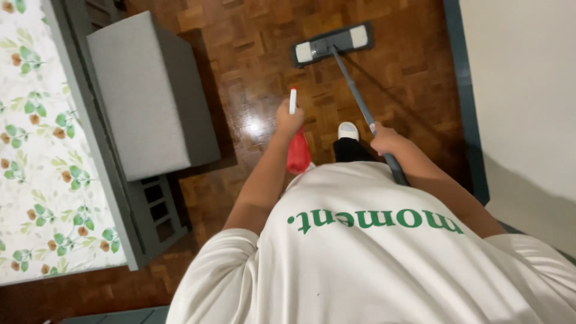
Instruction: Mopping a parquet floor using a spray mop.
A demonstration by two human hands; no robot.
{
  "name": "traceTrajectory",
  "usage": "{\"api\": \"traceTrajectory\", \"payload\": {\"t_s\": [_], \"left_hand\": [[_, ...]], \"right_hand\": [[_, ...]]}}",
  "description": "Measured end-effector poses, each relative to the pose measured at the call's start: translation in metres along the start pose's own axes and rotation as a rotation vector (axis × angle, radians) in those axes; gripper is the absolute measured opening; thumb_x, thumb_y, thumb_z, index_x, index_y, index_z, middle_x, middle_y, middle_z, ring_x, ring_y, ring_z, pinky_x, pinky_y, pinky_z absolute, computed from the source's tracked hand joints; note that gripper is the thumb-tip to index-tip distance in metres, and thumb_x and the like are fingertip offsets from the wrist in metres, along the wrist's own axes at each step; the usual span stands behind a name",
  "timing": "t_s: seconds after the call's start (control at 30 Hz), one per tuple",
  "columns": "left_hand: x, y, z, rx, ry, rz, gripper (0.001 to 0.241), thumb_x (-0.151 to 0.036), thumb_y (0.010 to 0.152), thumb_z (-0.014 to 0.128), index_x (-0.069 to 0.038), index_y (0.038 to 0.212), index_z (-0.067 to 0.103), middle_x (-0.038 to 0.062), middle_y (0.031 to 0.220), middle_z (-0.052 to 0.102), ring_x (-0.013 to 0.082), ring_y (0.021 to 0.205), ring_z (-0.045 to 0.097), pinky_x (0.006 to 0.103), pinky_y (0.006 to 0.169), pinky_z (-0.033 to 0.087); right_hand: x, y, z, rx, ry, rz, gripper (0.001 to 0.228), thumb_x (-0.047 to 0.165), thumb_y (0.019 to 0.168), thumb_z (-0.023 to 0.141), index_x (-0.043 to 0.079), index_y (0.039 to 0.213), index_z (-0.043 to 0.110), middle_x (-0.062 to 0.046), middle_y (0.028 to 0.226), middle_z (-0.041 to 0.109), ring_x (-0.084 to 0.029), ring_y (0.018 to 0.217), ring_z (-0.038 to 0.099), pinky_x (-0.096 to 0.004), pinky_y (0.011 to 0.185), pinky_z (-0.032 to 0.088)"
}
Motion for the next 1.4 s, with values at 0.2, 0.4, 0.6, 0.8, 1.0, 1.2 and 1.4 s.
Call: {"api": "traceTrajectory", "payload": {"t_s": [0.2, 0.4, 0.6, 0.8, 1.0, 1.2, 1.4], "left_hand": [[0.049, -0.057, -0.06, -0.041, -0.076, 0.072, 0.026, -0.013, 0.075, 0.06, -0.013, 0.099, 0.073, 0.011, 0.086, 0.067, 0.0246, 0.086, 0.068, 0.0324, 0.077, 0.053], [0.105, -0.076, -0.087, -0.092, 0.033, 0.064, 0.023, -0.021, 0.074, 0.067, -0.016, 0.097, 0.071, 0.009, 0.084, 0.069, 0.0263, 0.085, 0.07, 0.0373, 0.075, 0.054], [0.11, -0.084, -0.1, -0.136, -0.03, 0.098, 0.022, -0.019, 0.074, 0.066, -0.012, 0.096, 0.066, 0.011, 0.089, 0.065, 0.0257, 0.089, 0.066, 0.0321, 0.078, 0.052], [0.071, -0.096, -0.112, -0.208, -0.075, 0.163, 0.023, -0.017, 0.072, 0.063, -0.005, 0.092, 0.068, 0.019, 0.082, 0.067, 0.0333, 0.085, 0.068, 0.0411, 0.076, 0.052], [0.083, -0.048, -0.087, -0.206, -0.174, 0.339, 0.043, -0.011, 0.072, 0.074, -0.007, 0.114, 0.067, 0.018, 0.101, 0.067, 0.0287, 0.099, 0.065, 0.0383, 0.089, 0.052], [0.037, 0.006, -0.053, -0.195, -0.125, 0.464, 0.033, -0.008, 0.073, 0.073, -0.006, 0.105, 0.067, 0.019, 0.092, 0.063, 0.0317, 0.09, 0.064, 0.043, 0.08, 0.052], [-0.09, 0.01, -0.04, -0.155, -0.267, 0.386, 0.031, -0.003, 0.073, 0.065, -0.012, 0.103, 0.067, 0.005, 0.085, 0.062, 0.0187, 0.081, 0.062, 0.0302, 0.076, 0.052]], "right_hand": [[0.015, -0.043, 0.067, 0.013, -0.109, 0.014, 0.094, 0.011, 0.08, 0.061, 0.005, 0.165, 0.022, -0.02, 0.085, 0.078, -0.038, 0.093, 0.077, -0.048, 0.089, 0.056], [0.035, -0.112, 0.092, 0.05, -0.09, 0.011, 0.086, 0.015, 0.086, 0.057, 0.005, 0.165, 0.024, -0.021, 0.09, 0.08, -0.038, 0.106, 0.074, -0.049, 0.095, 0.056], [0.035, -0.106, 0.108, 0.044, -0.167, 0.008, 0.085, 0.017, 0.089, 0.057, 0.012, 0.166, 0.024, -0.03, 0.122, 0.072, -0.042, 0.121, 0.066, -0.051, 0.1, 0.055], [0.037, -0.042, 0.093, -0.002, -0.194, 0.037, 0.09, 0.013, 0.086, 0.059, 0.013, 0.167, 0.019, -0.026, 0.107, 0.077, -0.041, 0.112, 0.071, -0.053, 0.097, 0.054], [0.036, 0.008, 0.049, 0.021, -0.16, 0.024, 0.085, 0.018, 0.089, 0.054, 0.015, 0.166, 0.02, -0.016, 0.09, 0.079, -0.034, 0.102, 0.075, -0.05, 0.094, 0.055], [0.049, 0.04, -0.027, 0.031, -0.133, 0.011, 0.08, 0.017, 0.09, 0.051, 0.015, 0.166, 0.024, -0.014, 0.081, 0.079, -0.032, 0.088, 0.078, -0.05, 0.092, 0.057], [0.057, 0.102, -0.094, 0.002, -0.227, -0.018, 0.086, 0.012, 0.086, 0.056, 0.019, 0.166, 0.023, -0.014, 0.08, 0.078, -0.031, 0.082, 0.078, -0.047, 0.087, 0.057]]}}
Point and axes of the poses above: each hand's wrist, its own y-axis towards the middle knuckle, its own z-axis out of the palm, x = y × z, the point moved 10 cm from there along y, towards the middle knuckle
